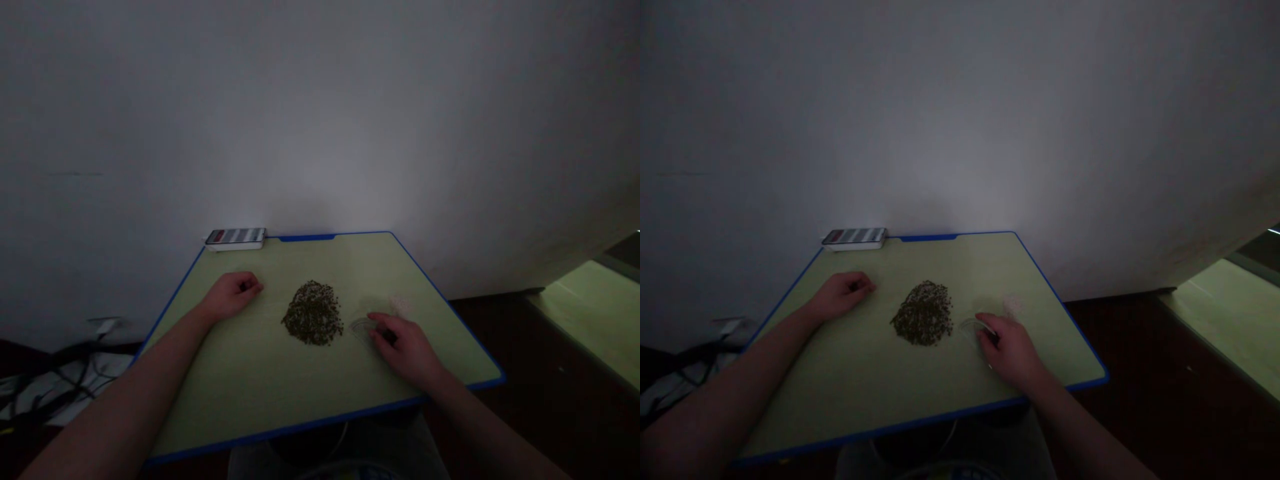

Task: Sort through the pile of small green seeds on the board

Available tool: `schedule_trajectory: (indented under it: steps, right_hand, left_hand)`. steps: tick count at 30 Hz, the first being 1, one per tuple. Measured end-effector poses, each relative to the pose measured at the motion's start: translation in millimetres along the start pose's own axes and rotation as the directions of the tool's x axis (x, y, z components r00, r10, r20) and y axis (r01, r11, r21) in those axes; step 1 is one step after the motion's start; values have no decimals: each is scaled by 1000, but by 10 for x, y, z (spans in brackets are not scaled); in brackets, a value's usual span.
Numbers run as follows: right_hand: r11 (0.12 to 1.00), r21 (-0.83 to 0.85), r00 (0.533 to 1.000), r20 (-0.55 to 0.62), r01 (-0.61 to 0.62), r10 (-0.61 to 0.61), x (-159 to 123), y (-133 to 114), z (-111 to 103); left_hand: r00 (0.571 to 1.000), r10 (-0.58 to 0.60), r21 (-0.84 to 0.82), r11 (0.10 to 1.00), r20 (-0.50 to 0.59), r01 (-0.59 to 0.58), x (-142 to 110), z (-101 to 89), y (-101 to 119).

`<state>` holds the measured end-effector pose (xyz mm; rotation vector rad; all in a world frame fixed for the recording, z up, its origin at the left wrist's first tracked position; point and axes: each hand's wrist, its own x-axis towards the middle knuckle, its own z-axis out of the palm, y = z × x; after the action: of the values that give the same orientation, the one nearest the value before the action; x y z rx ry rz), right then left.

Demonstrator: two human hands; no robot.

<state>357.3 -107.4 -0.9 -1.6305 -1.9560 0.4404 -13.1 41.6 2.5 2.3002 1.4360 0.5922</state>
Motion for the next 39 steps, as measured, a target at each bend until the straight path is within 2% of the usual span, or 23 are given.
schedule_trajectory:
  steps: [6, 15, 23, 31, 39]
  right_hand:
    - [996, 33, 996, -15, 85, -84, -52, -7, 3]
    - [962, 271, 996, 94, -31, 6, -160, -36, -80]
    - [931, 364, 997, 77, -40, 12, -210, -6, -106]
    - [961, 271, 989, 151, -46, 4, -211, -38, -125]
    - [971, 177, 983, 56, 162, -174, -248, 39, -66]
  left_hand:
    - [1000, 2, -9, 1000, 1, -2, -1, 5, -2]
    - [1000, -7, -5, 1000, -5, 7, -1, 7, 13]
    - [1000, 7, -1, 1000, -8, -7, -7, 4, 25]
    - [1000, 23, 5, 1000, -4, -23, -10, 1, 16]
    - [1000, 14, -13, 1000, 0, -14, -3, -7, 31]
